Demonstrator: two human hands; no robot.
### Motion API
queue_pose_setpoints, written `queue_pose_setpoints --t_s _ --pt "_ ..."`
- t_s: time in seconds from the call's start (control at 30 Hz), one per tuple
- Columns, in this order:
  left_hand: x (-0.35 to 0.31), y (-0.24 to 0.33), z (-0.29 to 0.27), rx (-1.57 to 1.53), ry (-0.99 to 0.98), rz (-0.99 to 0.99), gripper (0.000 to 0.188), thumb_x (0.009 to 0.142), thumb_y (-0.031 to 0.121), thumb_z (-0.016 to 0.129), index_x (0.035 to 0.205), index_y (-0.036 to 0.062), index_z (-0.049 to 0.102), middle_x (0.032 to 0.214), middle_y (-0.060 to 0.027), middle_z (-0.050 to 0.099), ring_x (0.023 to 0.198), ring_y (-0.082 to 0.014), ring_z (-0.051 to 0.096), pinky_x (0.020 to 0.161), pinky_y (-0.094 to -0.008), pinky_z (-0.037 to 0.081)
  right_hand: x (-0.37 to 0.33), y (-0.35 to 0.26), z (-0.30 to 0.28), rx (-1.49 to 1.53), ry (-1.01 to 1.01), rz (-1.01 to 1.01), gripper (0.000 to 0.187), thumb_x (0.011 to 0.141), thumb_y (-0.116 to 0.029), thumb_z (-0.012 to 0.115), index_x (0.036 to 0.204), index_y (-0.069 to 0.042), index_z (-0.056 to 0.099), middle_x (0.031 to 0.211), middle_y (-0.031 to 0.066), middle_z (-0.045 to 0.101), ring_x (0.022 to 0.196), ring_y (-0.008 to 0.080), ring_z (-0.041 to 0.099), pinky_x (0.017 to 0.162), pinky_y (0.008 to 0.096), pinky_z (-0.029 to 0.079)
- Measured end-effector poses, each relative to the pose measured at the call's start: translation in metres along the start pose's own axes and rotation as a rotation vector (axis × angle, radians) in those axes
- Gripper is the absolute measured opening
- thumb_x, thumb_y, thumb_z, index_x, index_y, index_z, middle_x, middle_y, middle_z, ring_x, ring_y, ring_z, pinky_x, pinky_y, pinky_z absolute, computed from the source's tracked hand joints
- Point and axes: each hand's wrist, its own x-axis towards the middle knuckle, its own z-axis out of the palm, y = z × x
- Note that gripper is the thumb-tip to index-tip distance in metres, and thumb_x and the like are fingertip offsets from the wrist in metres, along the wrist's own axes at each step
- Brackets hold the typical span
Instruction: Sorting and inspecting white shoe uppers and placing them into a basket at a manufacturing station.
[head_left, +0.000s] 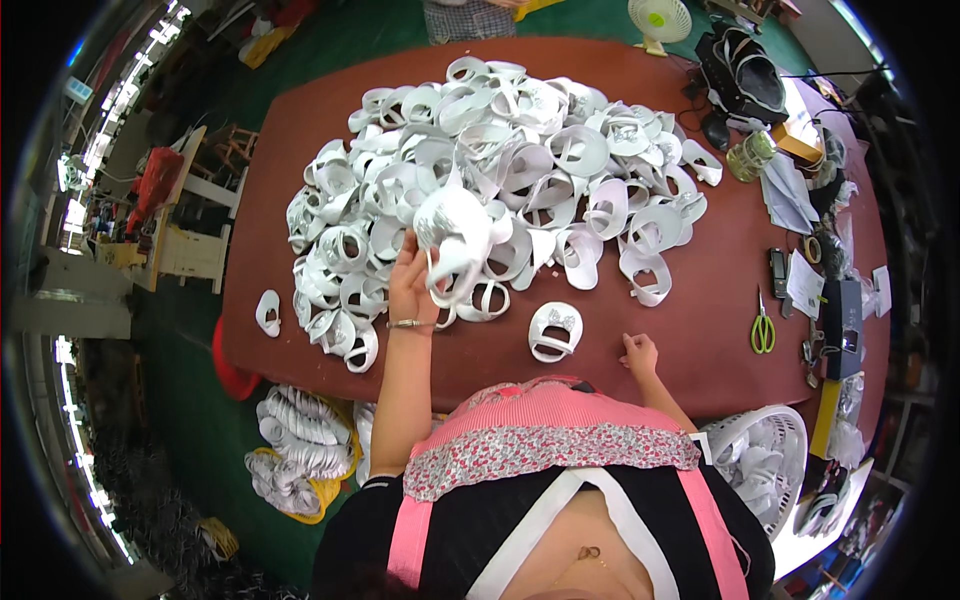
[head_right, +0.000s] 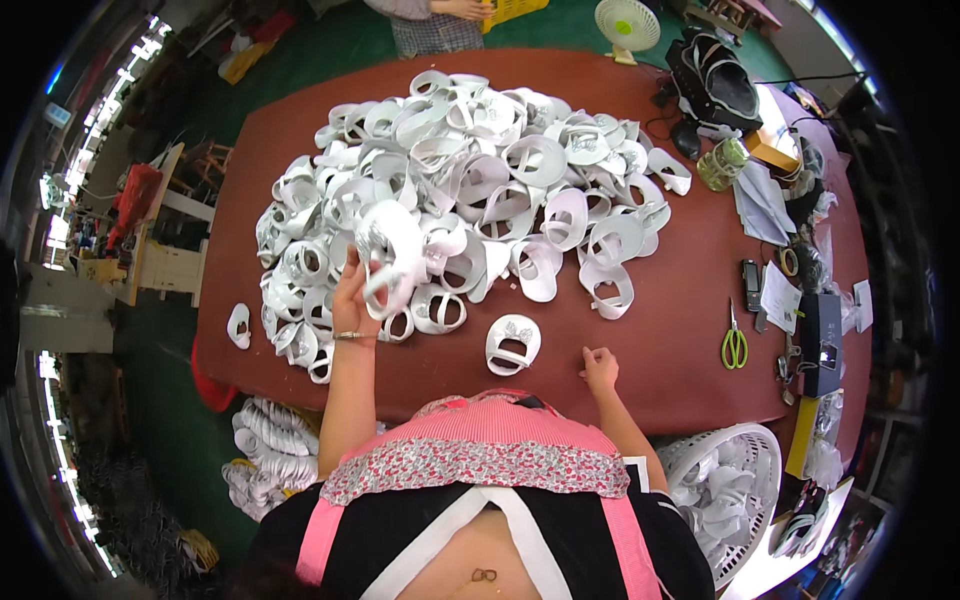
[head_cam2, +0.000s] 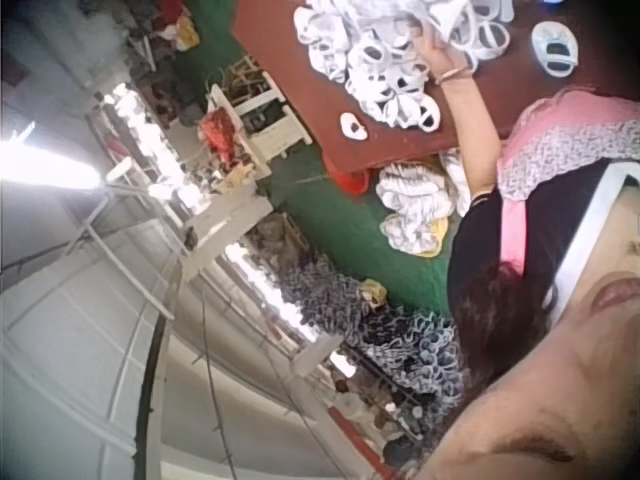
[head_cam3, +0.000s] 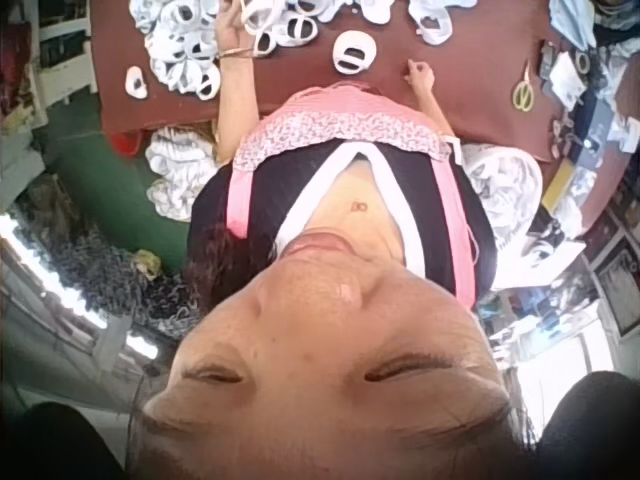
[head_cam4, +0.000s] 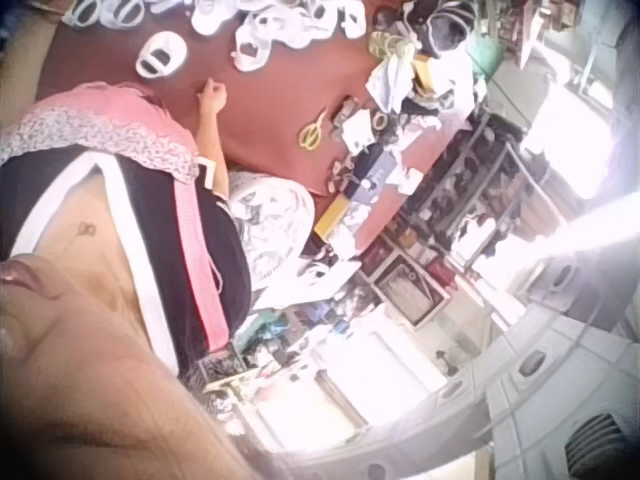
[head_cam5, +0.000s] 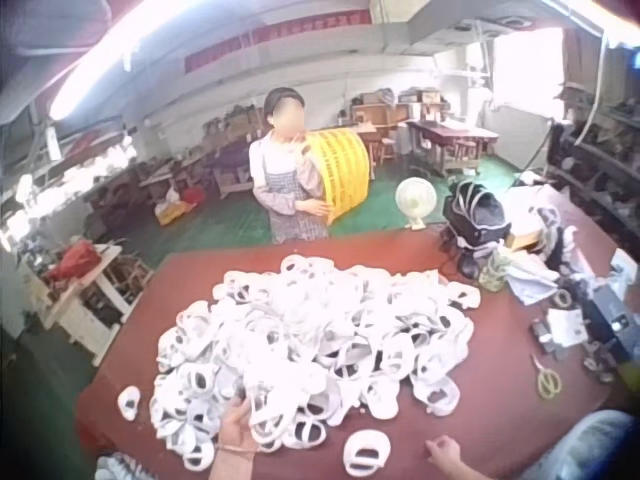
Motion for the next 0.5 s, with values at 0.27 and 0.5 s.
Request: queue_pose_setpoints --t_s 0.27,0.5 --pt "-0.027 -0.008 0.043 0.482 -0.077 0.084 0.035 0.080 -0.009 0.058 0.114 -0.0012 0.054 0.112 -0.0111 0.058 0.102 -0.0183 0.057 0.090 -0.0302 0.045 -0.072 -0.204 -0.016 0.649 -0.532 -0.422 0.027 0.092 -0.025 0.058 0.104 -0.001 0.060 0.094 0.0013 0.063 0.083 0.0082 0.059 0.072 0.0214 0.046" --pt "-0.031 -0.013 0.051 0.553 -0.096 0.045 0.029 0.084 -0.004 0.056 0.114 -0.0022 0.055 0.110 -0.0102 0.059 0.102 -0.0165 0.056 0.089 -0.0293 0.044 -0.099 -0.292 -0.015 0.718 -0.890 -0.375 0.024 0.090 -0.021 0.060 0.105 -0.003 0.061 0.096 -0.0003 0.063 0.080 0.0059 0.057 0.072 0.0215 0.046"
